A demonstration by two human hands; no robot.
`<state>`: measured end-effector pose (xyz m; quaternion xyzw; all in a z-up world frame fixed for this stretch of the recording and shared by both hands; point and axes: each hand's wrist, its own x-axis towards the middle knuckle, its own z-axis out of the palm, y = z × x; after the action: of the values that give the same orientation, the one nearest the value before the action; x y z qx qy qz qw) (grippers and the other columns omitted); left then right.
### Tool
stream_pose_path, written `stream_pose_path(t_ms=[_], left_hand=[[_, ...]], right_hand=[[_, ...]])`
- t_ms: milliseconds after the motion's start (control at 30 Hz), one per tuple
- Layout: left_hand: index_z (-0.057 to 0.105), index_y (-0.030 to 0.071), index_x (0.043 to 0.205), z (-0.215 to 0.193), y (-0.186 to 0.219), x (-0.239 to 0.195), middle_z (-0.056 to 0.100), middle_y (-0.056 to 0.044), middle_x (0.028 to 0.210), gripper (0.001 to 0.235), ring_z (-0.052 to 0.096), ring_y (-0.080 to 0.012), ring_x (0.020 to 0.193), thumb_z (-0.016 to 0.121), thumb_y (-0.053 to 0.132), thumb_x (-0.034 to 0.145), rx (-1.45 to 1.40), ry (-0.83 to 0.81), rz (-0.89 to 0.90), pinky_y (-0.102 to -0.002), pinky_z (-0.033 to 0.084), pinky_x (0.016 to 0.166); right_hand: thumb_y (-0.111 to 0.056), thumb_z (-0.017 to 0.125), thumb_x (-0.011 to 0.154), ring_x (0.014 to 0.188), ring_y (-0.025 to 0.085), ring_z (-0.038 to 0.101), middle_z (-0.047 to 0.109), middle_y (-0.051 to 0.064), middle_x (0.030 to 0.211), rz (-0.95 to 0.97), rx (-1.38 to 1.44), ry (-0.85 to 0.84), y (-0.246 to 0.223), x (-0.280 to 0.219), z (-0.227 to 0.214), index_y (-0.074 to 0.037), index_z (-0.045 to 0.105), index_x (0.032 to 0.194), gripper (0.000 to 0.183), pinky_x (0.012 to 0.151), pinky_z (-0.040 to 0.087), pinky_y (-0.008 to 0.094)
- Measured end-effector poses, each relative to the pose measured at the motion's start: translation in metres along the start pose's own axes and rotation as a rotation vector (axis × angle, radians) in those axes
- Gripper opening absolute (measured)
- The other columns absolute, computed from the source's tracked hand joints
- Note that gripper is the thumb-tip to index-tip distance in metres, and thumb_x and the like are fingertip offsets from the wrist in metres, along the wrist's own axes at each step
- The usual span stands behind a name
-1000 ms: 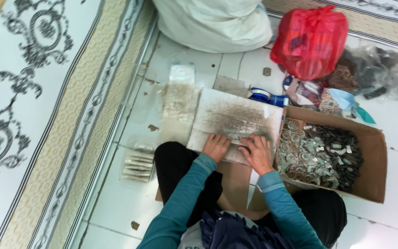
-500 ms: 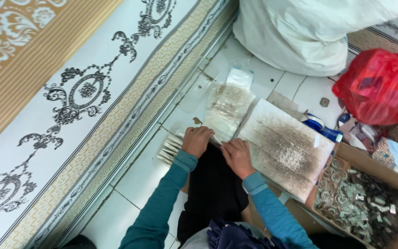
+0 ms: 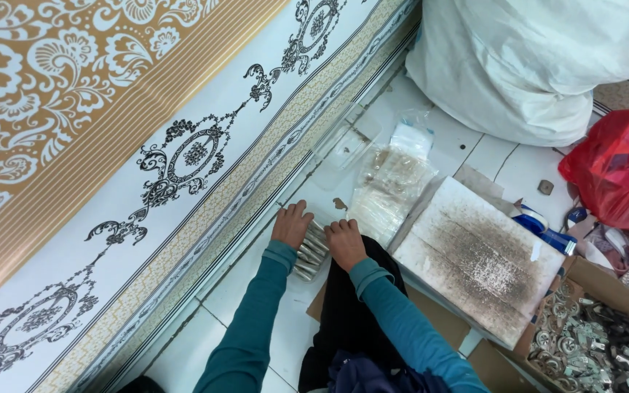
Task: The person sits on the floor and repeatedly picks small metal hardware pieces from a cardboard box, places them into clear plastic bags, seals the bags, and sets them aside. The process is repeated multiple times throughout the clip.
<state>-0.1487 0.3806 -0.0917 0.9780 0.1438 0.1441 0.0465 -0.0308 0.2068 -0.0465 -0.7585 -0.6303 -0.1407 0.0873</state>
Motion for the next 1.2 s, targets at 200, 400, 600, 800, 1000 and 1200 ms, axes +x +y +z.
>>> stream_pose_path(t_ms=[200, 400, 600, 800, 1000, 1200], left_hand=[[0.064, 0.015, 0.103, -0.003, 0.000, -0.021, 0.048, -0.014, 0.128, 0.011, 0.051, -0.0318, 0.106, 0.070, 0.015, 0.094, 0.130, -0.226, 0.032, -0.043, 0.038, 0.078], [0.063, 0.012, 0.099, 0.007, 0.000, -0.016, 0.047, -0.012, 0.120, 0.007, 0.048, -0.0288, 0.102, 0.068, 0.015, 0.096, 0.097, -0.252, -0.013, -0.039, 0.032, 0.074], [0.067, 0.015, 0.119, -0.010, 0.050, 0.012, 0.058, -0.012, 0.118, 0.028, 0.056, -0.0318, 0.111, 0.069, 0.009, 0.092, -0.097, -0.175, -0.108, -0.044, 0.040, 0.086], [0.064, 0.033, 0.130, -0.045, 0.178, 0.084, 0.060, -0.001, 0.125, 0.036, 0.061, -0.0256, 0.116, 0.048, 0.015, 0.105, -0.571, -0.319, -0.207, -0.041, 0.043, 0.094], [0.067, 0.029, 0.128, -0.092, 0.308, 0.117, 0.066, -0.008, 0.117, 0.038, 0.063, -0.0333, 0.116, 0.048, 0.007, 0.103, -0.958, -0.363, -0.088, -0.053, 0.049, 0.098], [0.076, 0.022, 0.117, -0.077, 0.369, 0.093, 0.078, -0.004, 0.112, 0.040, 0.074, -0.0270, 0.099, 0.048, 0.004, 0.095, -1.088, -0.291, 0.006, -0.035, 0.058, 0.089]], right_hand=[[-0.015, 0.071, 0.092, 0.079, 0.024, 0.061, 0.068, 0.008, 0.083, -0.062, 0.019, -0.321, -0.016, -0.005, 0.026, -0.013, 0.074, 0.088, 0.005, 0.078, 0.042, 0.045], [-0.015, 0.068, 0.092, 0.080, 0.025, 0.062, 0.068, 0.008, 0.082, -0.063, 0.041, -0.304, -0.011, 0.002, -0.006, -0.015, 0.073, 0.083, 0.010, 0.078, 0.042, 0.043], [-0.023, 0.064, 0.103, 0.105, 0.024, 0.068, 0.075, 0.007, 0.107, 0.123, 0.429, -0.134, 0.005, -0.017, -0.087, -0.012, 0.077, 0.102, 0.017, 0.099, 0.046, 0.045], [-0.013, 0.064, 0.100, 0.115, 0.034, 0.064, 0.071, 0.012, 0.114, 0.460, 0.518, 0.129, 0.108, -0.093, -0.133, -0.012, 0.077, 0.115, 0.020, 0.091, 0.052, 0.045], [-0.019, 0.066, 0.096, 0.125, 0.029, 0.053, 0.060, 0.004, 0.123, 0.811, -0.127, 0.076, 0.273, -0.178, -0.143, -0.024, 0.074, 0.122, 0.027, 0.097, 0.045, 0.045], [-0.016, 0.063, 0.085, 0.124, 0.043, 0.048, 0.061, 0.017, 0.130, 0.786, -0.378, -0.135, 0.381, -0.190, -0.116, -0.023, 0.074, 0.120, 0.037, 0.093, 0.041, 0.057]])
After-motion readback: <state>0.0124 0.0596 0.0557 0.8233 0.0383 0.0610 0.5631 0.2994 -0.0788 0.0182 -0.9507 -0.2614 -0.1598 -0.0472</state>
